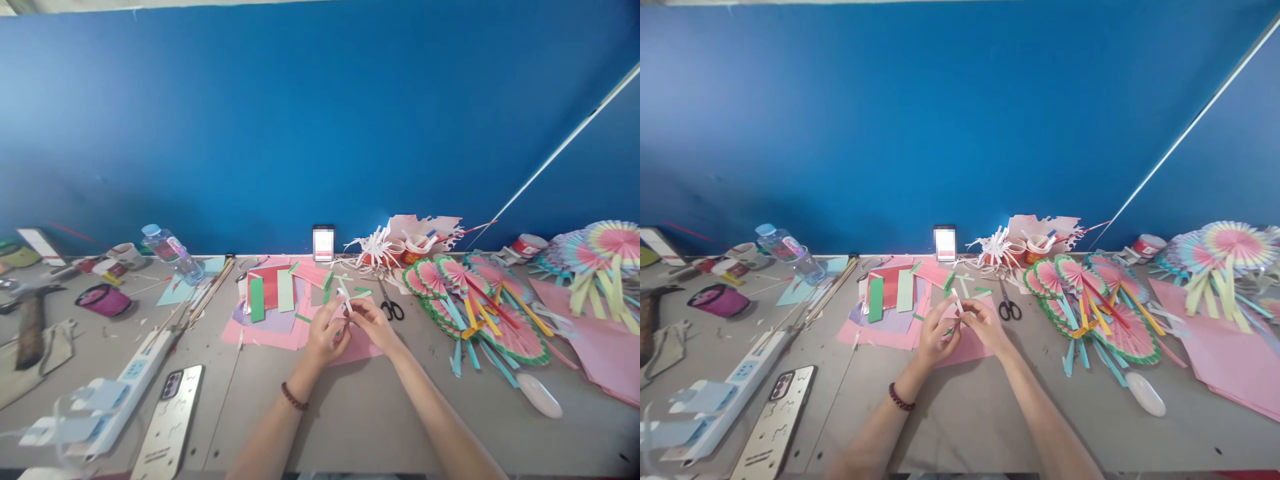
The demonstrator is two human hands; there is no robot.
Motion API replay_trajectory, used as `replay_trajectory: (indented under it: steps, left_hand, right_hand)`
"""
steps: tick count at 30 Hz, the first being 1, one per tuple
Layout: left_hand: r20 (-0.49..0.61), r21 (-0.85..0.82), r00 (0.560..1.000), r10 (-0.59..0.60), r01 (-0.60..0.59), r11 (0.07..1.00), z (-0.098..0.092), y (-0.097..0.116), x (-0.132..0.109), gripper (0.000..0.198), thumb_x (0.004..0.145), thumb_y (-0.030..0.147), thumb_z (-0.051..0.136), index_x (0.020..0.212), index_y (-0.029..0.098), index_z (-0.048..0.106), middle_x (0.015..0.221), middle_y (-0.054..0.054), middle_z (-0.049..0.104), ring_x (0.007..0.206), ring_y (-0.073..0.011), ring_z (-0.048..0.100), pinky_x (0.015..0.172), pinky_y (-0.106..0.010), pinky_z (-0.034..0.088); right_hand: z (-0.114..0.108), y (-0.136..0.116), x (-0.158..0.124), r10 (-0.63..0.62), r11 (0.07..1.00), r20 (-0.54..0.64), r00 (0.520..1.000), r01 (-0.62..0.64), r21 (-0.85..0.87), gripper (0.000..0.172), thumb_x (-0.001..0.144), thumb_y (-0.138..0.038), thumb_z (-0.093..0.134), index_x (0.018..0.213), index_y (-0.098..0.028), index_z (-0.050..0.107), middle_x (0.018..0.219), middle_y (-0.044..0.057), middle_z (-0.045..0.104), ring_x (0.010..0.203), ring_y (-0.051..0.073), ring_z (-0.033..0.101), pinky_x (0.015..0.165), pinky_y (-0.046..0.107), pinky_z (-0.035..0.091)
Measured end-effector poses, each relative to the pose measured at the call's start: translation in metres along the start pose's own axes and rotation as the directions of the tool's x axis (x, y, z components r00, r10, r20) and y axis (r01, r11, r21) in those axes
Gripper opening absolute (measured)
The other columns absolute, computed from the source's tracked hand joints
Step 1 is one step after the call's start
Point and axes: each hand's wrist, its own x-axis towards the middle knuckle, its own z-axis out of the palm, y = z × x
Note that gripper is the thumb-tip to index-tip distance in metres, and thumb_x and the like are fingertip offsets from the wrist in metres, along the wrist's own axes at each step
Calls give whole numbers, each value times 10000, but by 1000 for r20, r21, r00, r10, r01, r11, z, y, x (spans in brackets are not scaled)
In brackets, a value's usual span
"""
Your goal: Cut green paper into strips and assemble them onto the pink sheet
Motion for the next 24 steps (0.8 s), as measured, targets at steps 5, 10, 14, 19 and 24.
replay_trajectory:
  steps: [5, 10, 14, 19, 24]
  left_hand:
    - [-23, 5, 999, -32, 32, 999, 0, 1, -1, 146, 801, 65, 590, 890, 179, 607, 1347, -191, 564, 1206, -309, 588, 887, -445, 552]
    - [21, -3, 998, -58, 59, 998, -2, 1, 0, 130, 837, 85, 558, 893, 197, 594, 1356, -177, 568, 1283, -313, 536, 973, -488, 517]
    - [-7, 25, 998, -56, 56, 998, -4, 2, 3, 106, 850, 105, 564, 887, 201, 591, 1294, -164, 616, 1204, -285, 595, 914, -450, 539]
    - [-38, 32, 998, -58, 59, 998, -2, 1, 3, 113, 832, 105, 576, 893, 198, 592, 1256, -132, 648, 1166, -262, 609, 892, -443, 540]
    - [-45, 9, 996, -71, 72, 997, 0, 0, 2, 137, 814, 89, 576, 885, 205, 597, 1231, -118, 657, 1152, -257, 609, 901, -442, 537]
  right_hand:
    - [-1, 1, 2, -77, 988, -111, 991, 61, -139, 376, 700, -539, 750, 868, -204, 714, 885, 71, 739, 886, 234, 688, 838, 371, 544]
    - [-2, 6, 2, -152, 957, -84, 985, 125, -263, 302, 777, -480, 686, 903, -210, 734, 961, 79, 755, 942, 240, 694, 905, 385, 527]
    - [-2, 6, 1, -207, 918, -75, 975, 168, -358, 249, 818, -431, 648, 901, -216, 743, 945, 69, 758, 957, 235, 691, 930, 385, 513]
    - [-2, 4, 1, -260, 887, -65, 963, 211, -412, 240, 840, -413, 635, 903, -208, 742, 932, 64, 750, 941, 227, 681, 907, 362, 511]
    - [-2, 7, 1, -296, 878, -66, 953, 244, -412, 202, 845, -379, 638, 897, -213, 740, 933, 60, 749, 937, 224, 677, 894, 345, 509]
